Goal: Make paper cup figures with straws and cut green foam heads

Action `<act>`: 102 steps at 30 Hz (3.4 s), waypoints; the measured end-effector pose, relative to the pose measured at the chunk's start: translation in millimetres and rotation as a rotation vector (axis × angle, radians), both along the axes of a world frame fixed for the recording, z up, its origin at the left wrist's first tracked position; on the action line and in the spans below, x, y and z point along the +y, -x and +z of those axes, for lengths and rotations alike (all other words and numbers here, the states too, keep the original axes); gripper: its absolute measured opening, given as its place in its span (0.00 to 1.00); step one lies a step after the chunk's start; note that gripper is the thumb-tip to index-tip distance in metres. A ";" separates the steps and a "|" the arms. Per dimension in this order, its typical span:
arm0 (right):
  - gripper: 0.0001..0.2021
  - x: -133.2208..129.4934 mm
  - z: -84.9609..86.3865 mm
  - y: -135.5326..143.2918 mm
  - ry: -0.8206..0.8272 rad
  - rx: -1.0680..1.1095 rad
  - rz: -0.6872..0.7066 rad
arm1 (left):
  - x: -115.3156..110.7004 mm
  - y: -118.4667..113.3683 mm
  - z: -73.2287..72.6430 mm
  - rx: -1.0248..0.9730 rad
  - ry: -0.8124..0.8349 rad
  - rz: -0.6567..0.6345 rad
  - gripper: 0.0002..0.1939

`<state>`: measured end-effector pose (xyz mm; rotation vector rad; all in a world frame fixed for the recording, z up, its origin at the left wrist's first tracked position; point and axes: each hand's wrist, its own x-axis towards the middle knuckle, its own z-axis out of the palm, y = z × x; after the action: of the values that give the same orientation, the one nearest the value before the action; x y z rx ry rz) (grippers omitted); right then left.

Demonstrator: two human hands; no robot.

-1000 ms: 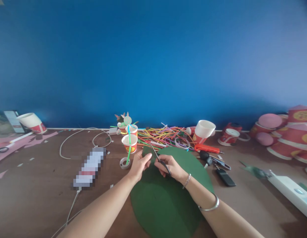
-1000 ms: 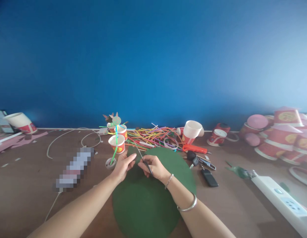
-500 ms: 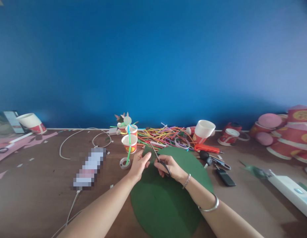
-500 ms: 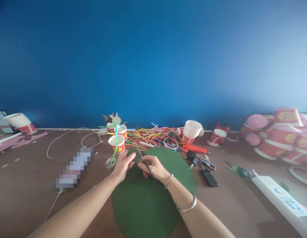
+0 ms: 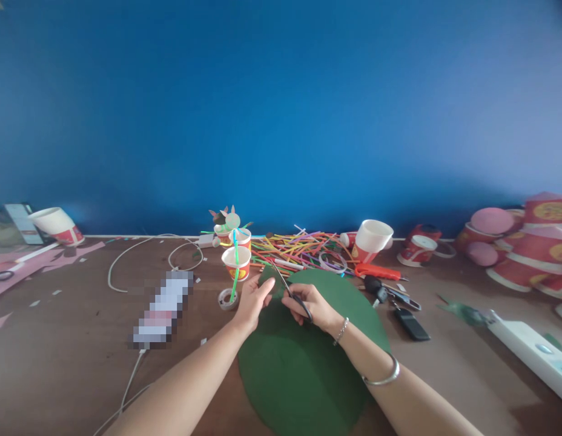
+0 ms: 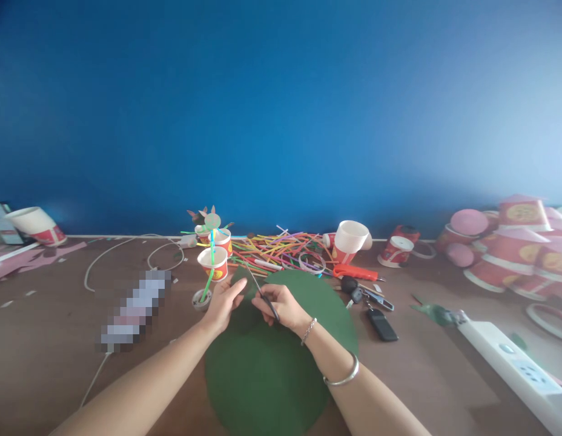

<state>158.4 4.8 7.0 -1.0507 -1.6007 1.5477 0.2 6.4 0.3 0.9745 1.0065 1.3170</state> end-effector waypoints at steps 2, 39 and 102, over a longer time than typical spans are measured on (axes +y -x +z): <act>0.17 0.2 -0.5 -0.3 0.002 -0.001 0.003 | 0.3 -0.2 0.1 -0.010 0.003 0.020 0.18; 0.17 0.3 -0.9 -0.9 0.024 0.023 0.028 | -1.0 0.4 0.3 0.098 -0.041 -0.069 0.18; 0.17 0.7 -1.5 -0.4 0.013 -0.002 0.032 | -0.6 1.6 -1.2 0.054 0.000 -0.111 0.17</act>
<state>158.8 5.5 5.5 -1.0385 -1.6186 1.5802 -1.4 5.8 -0.9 1.0563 0.9791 1.2045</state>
